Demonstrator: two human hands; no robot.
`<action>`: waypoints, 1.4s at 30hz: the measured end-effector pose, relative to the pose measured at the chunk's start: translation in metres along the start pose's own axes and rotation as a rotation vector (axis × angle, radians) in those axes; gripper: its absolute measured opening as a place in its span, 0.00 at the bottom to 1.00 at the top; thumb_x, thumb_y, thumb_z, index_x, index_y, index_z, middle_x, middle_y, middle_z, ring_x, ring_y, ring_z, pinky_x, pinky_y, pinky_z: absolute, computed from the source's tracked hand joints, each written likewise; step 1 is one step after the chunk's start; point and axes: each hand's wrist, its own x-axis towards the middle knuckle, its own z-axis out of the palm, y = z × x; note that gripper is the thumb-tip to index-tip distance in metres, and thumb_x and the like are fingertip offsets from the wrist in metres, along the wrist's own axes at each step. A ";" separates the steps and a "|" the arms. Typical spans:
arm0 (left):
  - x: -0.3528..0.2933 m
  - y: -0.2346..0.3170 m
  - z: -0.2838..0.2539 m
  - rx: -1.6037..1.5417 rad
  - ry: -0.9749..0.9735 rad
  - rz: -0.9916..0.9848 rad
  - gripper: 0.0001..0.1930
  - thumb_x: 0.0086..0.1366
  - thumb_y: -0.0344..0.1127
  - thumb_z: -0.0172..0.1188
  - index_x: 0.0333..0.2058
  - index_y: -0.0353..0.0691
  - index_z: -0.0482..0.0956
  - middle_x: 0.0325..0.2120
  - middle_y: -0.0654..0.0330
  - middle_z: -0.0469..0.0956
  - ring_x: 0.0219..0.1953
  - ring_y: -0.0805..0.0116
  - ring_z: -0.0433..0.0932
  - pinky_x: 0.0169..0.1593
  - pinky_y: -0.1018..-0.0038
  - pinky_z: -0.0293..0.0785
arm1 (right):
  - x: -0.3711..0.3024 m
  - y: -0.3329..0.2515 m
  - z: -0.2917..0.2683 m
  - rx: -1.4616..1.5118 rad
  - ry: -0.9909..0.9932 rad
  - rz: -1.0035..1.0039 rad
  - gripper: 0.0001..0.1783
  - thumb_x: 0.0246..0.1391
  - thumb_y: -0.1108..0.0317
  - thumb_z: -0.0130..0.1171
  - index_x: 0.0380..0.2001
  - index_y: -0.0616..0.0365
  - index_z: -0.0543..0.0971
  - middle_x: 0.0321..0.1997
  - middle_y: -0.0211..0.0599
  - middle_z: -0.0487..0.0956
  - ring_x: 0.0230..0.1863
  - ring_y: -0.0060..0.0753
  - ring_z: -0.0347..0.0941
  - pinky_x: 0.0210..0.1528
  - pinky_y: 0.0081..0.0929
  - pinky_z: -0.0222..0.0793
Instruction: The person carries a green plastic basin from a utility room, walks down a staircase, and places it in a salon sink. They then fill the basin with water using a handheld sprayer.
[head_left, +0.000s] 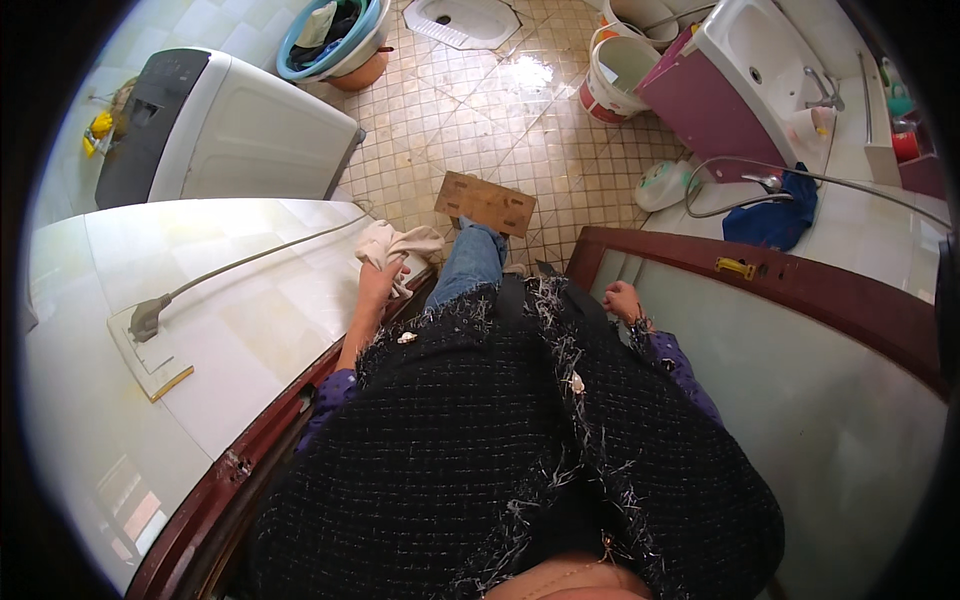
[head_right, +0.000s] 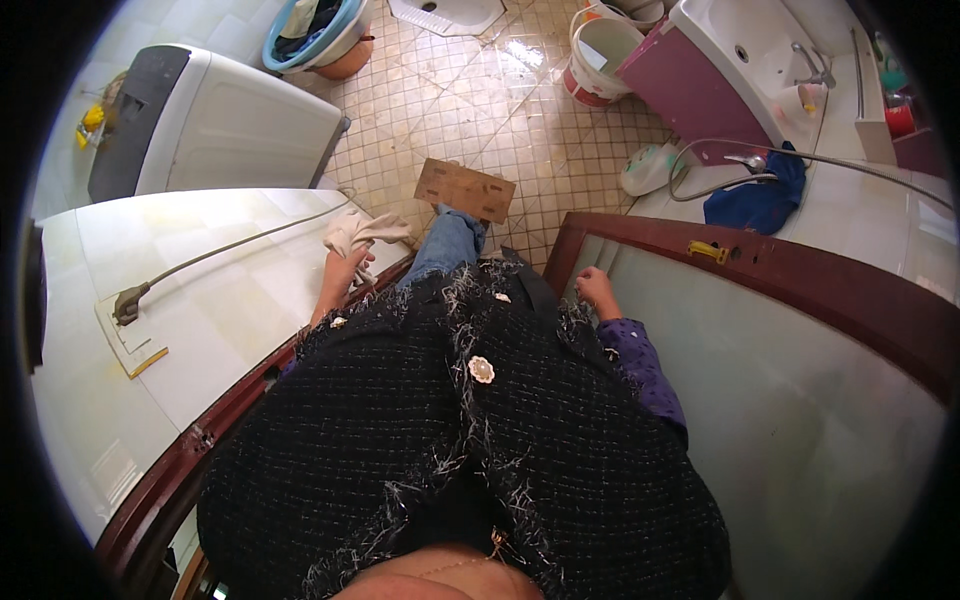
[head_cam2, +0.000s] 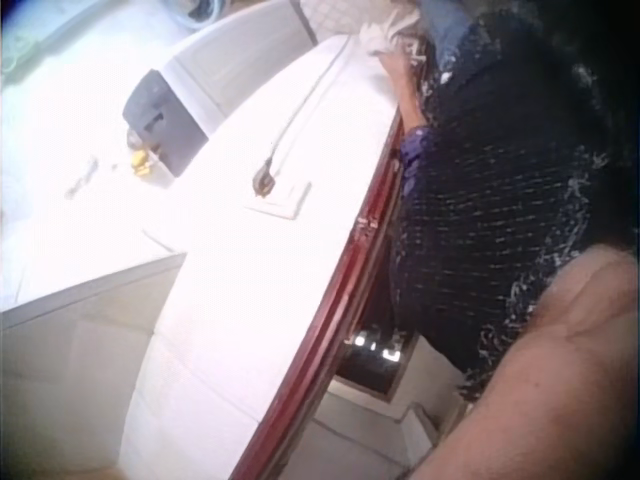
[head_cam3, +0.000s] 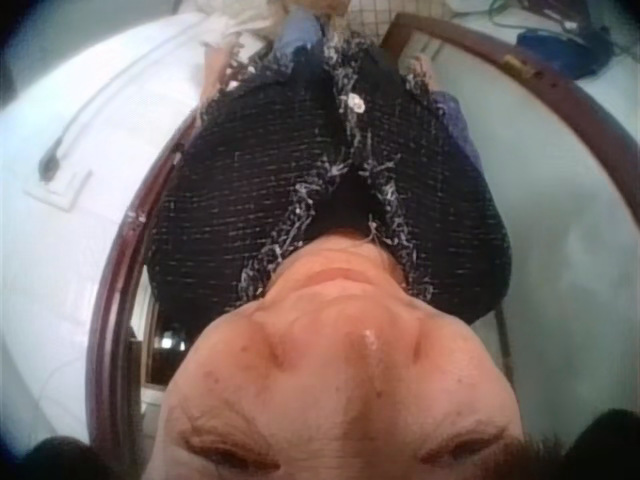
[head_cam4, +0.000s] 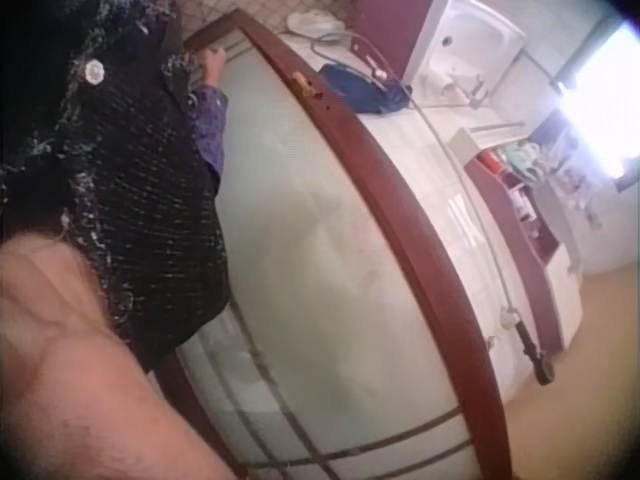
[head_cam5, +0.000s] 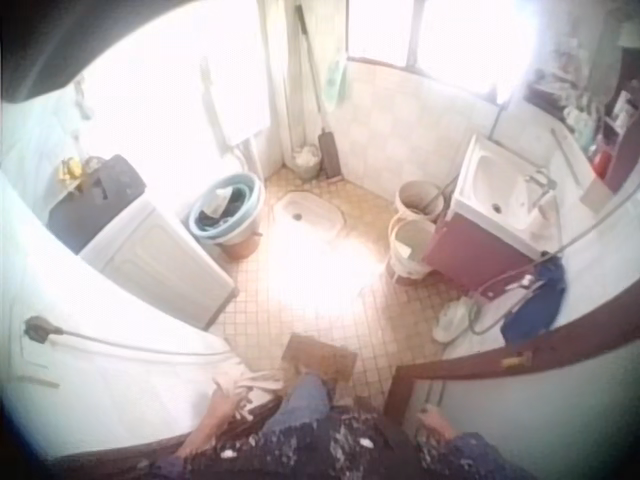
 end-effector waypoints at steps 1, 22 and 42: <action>0.003 -0.004 0.003 -0.022 0.007 0.017 0.12 0.54 0.29 0.54 0.39 0.36 0.71 0.20 0.62 0.75 0.20 0.77 0.69 0.23 0.80 0.64 | 0.000 -0.006 0.000 0.010 -0.010 -0.036 0.12 0.46 0.73 0.48 0.35 0.67 0.72 0.23 0.38 0.75 0.22 0.26 0.72 0.23 0.21 0.67; 0.104 -0.092 0.005 0.269 0.032 -0.043 0.12 0.50 0.25 0.55 0.36 0.31 0.74 0.21 0.58 0.76 0.18 0.69 0.76 0.20 0.73 0.69 | 0.007 -0.041 -0.014 0.071 0.014 -0.160 0.11 0.45 0.74 0.49 0.33 0.68 0.73 0.23 0.39 0.76 0.19 0.27 0.72 0.21 0.23 0.69; 0.041 -0.052 -0.003 -0.125 0.144 -0.056 0.11 0.52 0.27 0.55 0.36 0.32 0.73 0.21 0.57 0.76 0.21 0.69 0.74 0.22 0.73 0.67 | 0.000 -0.125 0.010 -0.362 -0.075 -0.444 0.12 0.45 0.71 0.52 0.34 0.67 0.74 0.23 0.39 0.76 0.22 0.29 0.74 0.25 0.25 0.69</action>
